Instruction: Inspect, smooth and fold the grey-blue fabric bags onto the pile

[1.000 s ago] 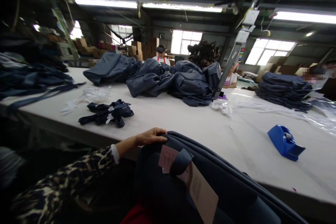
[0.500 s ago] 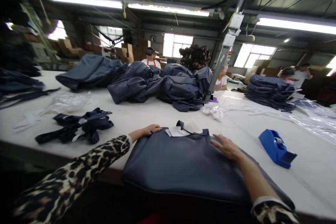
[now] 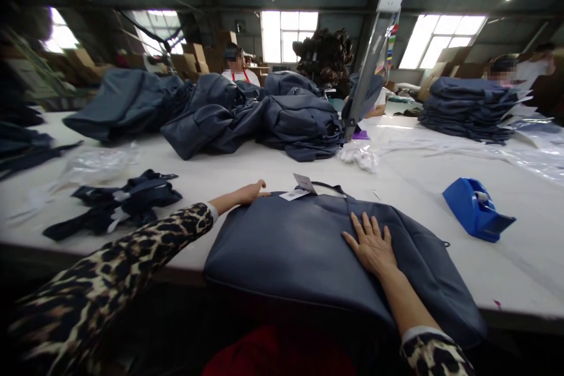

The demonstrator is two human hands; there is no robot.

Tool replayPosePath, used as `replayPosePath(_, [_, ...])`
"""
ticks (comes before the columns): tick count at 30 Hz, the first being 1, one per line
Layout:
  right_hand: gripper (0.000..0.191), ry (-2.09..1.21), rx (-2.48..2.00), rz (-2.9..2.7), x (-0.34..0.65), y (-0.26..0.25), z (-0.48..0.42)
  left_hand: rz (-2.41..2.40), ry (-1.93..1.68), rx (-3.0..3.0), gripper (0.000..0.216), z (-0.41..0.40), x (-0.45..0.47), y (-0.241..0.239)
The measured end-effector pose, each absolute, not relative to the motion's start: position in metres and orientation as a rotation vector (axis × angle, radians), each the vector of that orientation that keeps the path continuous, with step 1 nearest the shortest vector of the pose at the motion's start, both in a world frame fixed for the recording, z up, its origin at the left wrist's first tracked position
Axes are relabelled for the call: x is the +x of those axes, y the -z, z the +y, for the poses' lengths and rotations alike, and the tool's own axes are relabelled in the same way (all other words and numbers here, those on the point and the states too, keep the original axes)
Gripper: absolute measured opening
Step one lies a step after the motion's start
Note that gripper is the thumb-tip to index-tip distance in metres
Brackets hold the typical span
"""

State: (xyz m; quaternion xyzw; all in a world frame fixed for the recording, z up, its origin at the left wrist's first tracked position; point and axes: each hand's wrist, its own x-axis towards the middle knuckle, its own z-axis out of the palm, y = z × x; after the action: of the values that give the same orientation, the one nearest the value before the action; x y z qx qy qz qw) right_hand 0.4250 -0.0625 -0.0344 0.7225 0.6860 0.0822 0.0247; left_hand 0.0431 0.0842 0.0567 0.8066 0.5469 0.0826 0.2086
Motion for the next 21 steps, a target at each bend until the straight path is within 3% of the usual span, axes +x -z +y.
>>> replayPosePath(5, [0.072, -0.19, 2.257, 2.138, 0.428, 0.036, -0.063, 1.275, -0.223, 2.498, 0.044, -0.002, 0.077, -0.122])
replayPosePath(8, [0.072, -0.119, 2.268, 2.138, 0.427, 0.037, -0.063, 0.646, -0.076, 2.812, 0.063, -0.087, 0.095, -0.118])
replayPosePath(11, [0.071, -0.016, 2.293, 2.142, 0.423, 0.027, -0.062, 0.628, -0.033, 3.031, 0.079, -0.141, 0.092, -0.092])
replayPosePath(16, [0.072, 0.332, 2.312, 2.241, 0.43, -0.038, -0.07, 0.804, -0.084, 3.074, 0.028, -0.127, 0.085, -0.081])
replayPosePath(21, [0.077, 0.666, 2.025, 2.511, 0.441, -0.092, -0.118, 1.037, -0.119, 2.917, 0.029, -0.074, 0.095, -0.096])
